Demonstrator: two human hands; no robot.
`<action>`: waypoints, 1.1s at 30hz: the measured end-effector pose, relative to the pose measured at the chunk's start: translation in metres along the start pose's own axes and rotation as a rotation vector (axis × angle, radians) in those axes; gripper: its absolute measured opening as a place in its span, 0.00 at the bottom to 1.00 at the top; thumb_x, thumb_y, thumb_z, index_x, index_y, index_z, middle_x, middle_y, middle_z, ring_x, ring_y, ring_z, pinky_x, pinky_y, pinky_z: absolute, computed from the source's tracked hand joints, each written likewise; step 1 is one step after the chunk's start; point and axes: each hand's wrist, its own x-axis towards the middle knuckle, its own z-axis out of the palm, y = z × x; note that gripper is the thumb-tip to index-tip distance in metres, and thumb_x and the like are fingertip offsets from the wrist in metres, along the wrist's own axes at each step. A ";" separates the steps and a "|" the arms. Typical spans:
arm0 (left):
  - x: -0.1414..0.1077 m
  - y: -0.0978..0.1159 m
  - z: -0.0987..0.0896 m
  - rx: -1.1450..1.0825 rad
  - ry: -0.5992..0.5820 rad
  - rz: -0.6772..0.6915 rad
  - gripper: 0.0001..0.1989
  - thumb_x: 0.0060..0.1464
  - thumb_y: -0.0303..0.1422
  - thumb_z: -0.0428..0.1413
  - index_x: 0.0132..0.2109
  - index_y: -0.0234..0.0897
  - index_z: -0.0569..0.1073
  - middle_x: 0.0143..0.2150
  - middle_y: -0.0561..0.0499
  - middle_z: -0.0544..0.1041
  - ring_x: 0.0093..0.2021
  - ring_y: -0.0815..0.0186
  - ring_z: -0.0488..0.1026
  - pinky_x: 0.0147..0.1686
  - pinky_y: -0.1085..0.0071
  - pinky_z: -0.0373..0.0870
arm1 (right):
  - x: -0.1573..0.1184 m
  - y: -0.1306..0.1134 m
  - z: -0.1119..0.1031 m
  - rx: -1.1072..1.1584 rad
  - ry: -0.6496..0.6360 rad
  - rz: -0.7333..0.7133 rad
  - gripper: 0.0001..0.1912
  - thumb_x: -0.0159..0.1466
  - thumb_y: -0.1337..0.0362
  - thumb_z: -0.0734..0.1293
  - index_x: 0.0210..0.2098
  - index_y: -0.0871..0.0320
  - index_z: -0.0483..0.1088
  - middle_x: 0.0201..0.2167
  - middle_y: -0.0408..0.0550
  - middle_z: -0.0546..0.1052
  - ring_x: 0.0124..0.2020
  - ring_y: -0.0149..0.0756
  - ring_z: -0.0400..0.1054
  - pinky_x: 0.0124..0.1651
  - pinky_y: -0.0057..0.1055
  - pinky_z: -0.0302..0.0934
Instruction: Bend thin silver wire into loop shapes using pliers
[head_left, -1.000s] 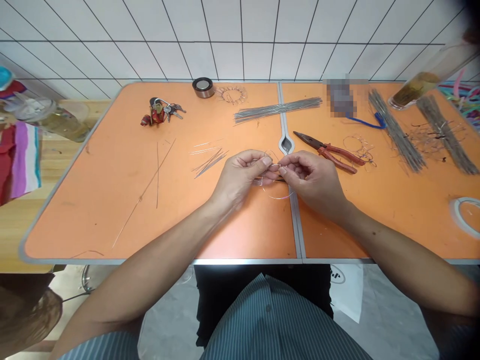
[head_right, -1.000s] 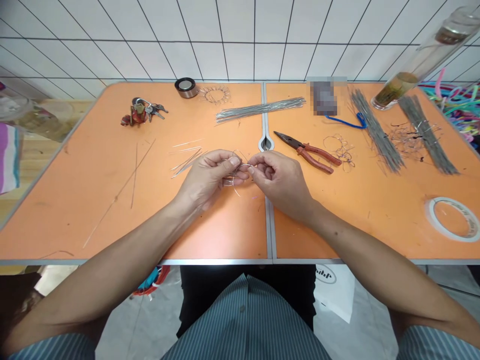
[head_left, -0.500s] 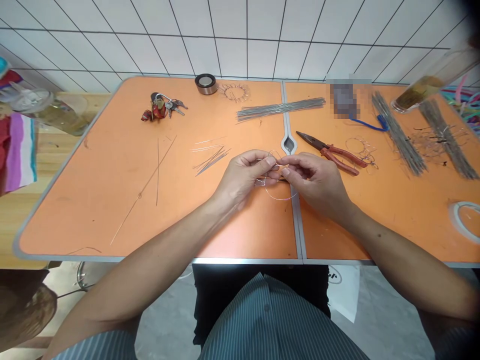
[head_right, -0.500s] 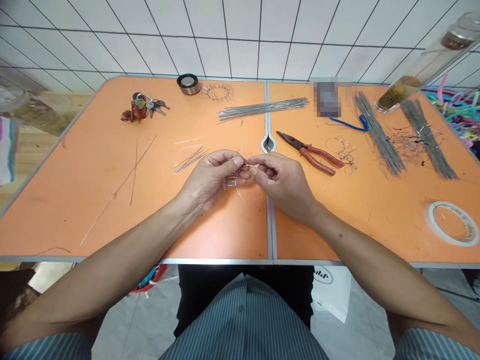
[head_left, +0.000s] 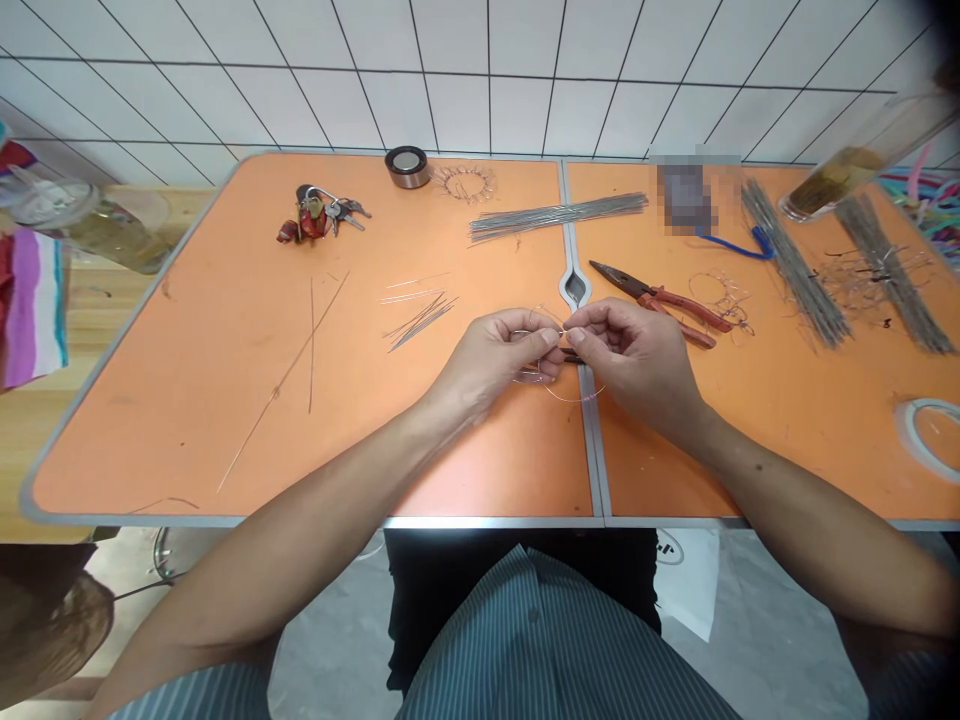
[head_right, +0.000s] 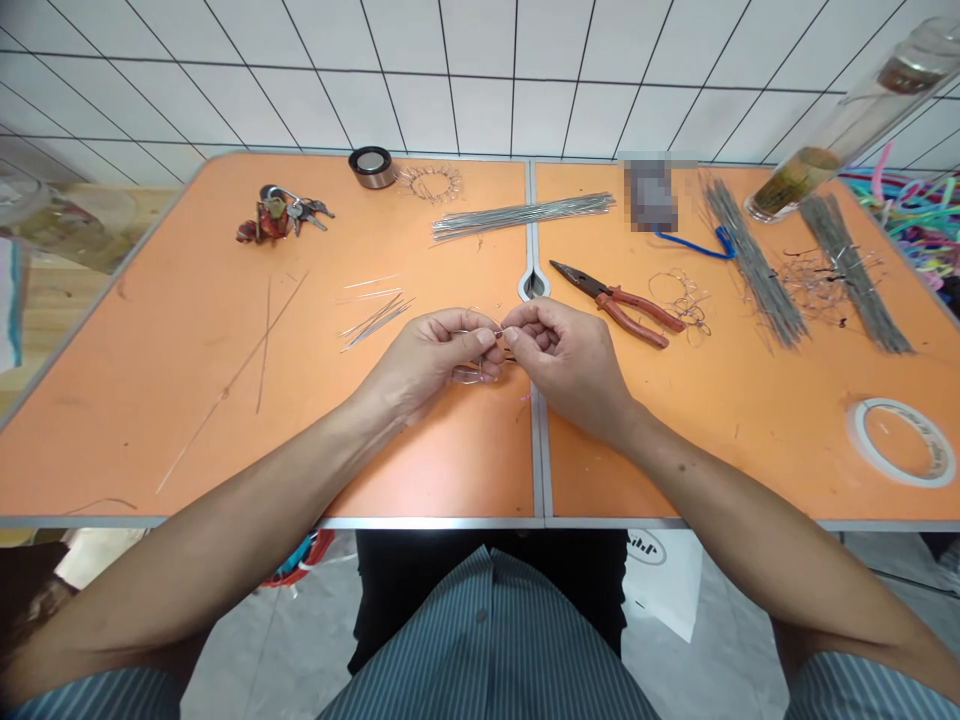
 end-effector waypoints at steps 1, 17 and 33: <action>0.000 0.000 0.000 0.010 0.000 0.002 0.11 0.56 0.38 0.71 0.38 0.36 0.80 0.32 0.50 0.81 0.30 0.69 0.79 0.35 0.70 0.77 | 0.000 0.000 0.000 -0.002 0.001 -0.003 0.03 0.69 0.62 0.72 0.39 0.53 0.80 0.33 0.47 0.82 0.33 0.38 0.77 0.38 0.37 0.73; -0.005 0.003 0.006 0.230 -0.078 -0.053 0.04 0.51 0.26 0.64 0.30 0.37 0.77 0.23 0.54 0.74 0.22 0.73 0.68 0.26 0.74 0.66 | 0.012 -0.019 -0.018 0.113 -0.263 0.166 0.06 0.65 0.61 0.75 0.32 0.55 0.78 0.26 0.42 0.75 0.27 0.31 0.65 0.30 0.31 0.59; -0.005 0.007 0.009 0.317 0.022 -0.036 0.03 0.51 0.27 0.65 0.32 0.37 0.78 0.23 0.54 0.74 0.22 0.72 0.69 0.25 0.74 0.66 | 0.014 -0.007 -0.020 0.173 -0.299 0.234 0.10 0.62 0.61 0.79 0.30 0.53 0.76 0.24 0.43 0.76 0.24 0.32 0.66 0.25 0.31 0.54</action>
